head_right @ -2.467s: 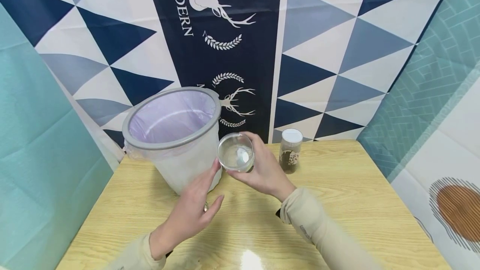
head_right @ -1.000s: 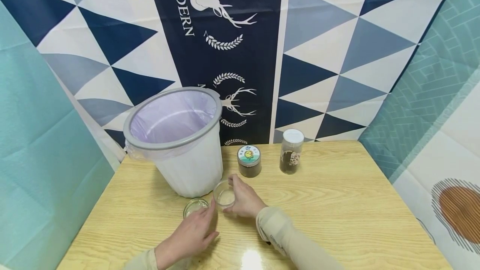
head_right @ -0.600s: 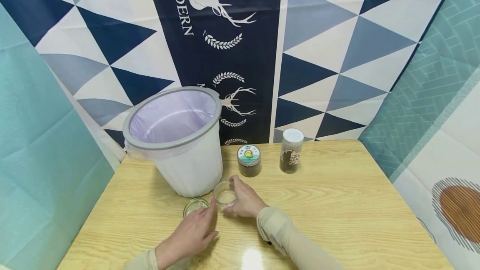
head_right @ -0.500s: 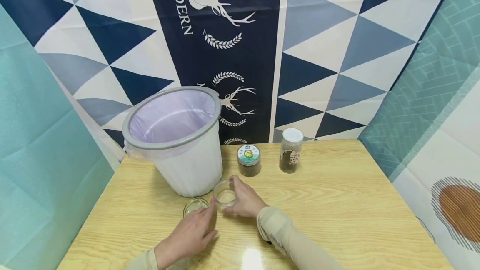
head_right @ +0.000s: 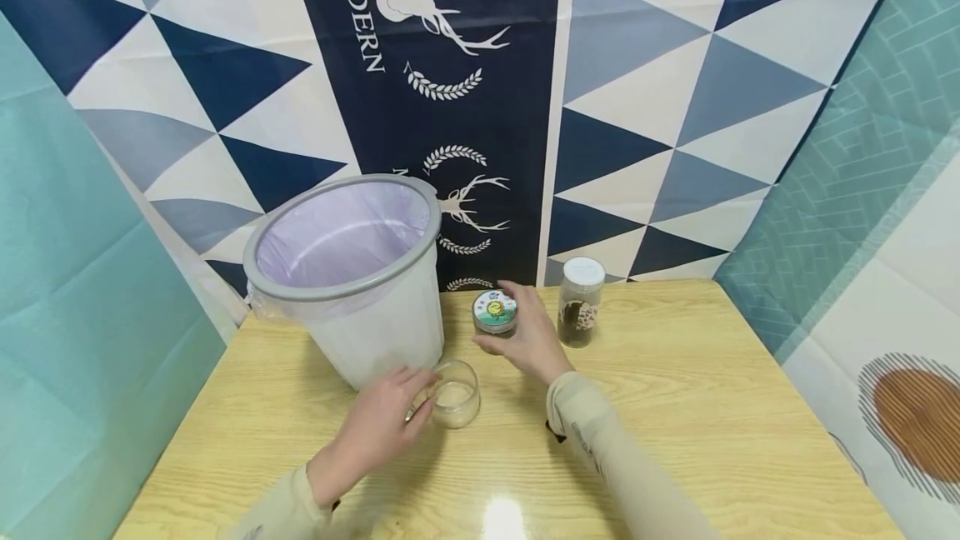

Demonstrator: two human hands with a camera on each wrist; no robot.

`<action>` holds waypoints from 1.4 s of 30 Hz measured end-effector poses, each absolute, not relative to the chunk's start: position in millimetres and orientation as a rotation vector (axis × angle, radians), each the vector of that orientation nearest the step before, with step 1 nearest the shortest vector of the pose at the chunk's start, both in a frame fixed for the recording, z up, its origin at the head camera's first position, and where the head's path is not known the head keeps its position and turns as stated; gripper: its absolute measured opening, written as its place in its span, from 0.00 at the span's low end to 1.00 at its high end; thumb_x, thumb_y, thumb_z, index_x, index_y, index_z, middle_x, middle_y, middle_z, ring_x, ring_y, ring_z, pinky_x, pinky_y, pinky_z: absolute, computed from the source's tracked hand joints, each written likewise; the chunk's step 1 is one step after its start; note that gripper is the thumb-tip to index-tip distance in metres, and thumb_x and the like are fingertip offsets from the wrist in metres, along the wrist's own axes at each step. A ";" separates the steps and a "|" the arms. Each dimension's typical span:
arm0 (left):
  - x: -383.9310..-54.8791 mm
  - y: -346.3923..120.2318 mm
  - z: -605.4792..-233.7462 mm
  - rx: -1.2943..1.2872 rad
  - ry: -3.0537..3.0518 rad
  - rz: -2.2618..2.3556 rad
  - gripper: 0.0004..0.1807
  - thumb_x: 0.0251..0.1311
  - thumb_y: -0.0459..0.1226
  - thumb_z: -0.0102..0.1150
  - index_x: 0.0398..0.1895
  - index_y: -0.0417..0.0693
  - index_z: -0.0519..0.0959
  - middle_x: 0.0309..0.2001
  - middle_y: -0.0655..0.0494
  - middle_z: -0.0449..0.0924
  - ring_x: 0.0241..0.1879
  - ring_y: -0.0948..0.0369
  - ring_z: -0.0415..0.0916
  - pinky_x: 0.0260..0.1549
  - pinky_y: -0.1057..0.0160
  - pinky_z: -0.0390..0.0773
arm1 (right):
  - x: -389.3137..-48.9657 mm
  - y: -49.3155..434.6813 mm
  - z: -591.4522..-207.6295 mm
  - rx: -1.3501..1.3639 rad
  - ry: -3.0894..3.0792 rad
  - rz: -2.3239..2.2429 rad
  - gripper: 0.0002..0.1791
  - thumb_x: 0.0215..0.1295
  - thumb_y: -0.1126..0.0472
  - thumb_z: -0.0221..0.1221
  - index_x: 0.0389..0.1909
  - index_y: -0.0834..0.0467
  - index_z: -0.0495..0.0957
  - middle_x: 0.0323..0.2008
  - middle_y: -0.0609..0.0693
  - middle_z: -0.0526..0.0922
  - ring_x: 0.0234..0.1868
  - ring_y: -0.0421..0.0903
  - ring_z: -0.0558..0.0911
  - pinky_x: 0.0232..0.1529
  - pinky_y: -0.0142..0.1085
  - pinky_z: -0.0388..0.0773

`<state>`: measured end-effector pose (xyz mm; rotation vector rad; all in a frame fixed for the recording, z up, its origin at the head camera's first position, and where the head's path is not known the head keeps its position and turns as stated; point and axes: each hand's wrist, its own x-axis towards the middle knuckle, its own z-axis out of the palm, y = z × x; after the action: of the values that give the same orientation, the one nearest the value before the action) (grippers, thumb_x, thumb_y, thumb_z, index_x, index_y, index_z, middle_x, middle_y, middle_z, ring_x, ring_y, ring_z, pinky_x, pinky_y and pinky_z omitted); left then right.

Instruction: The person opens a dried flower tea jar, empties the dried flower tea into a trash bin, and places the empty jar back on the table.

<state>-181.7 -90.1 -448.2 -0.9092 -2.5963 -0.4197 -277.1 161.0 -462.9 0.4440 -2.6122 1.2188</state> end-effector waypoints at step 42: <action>-279.2 -13.1 -417.7 -0.893 -2.777 -0.387 0.31 0.79 0.56 0.44 0.79 0.55 0.65 0.79 0.52 0.62 0.77 0.50 0.62 0.75 0.51 0.64 | -290.5 176.4 -453.5 0.381 -2.659 1.372 0.53 0.46 0.60 0.80 0.71 0.66 0.61 0.65 0.66 0.71 0.66 0.64 0.74 0.69 0.59 0.70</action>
<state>-279.2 -13.1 -417.7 -0.8928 -2.7769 -0.3875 -290.5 176.4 -453.5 0.3815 -2.6588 1.3716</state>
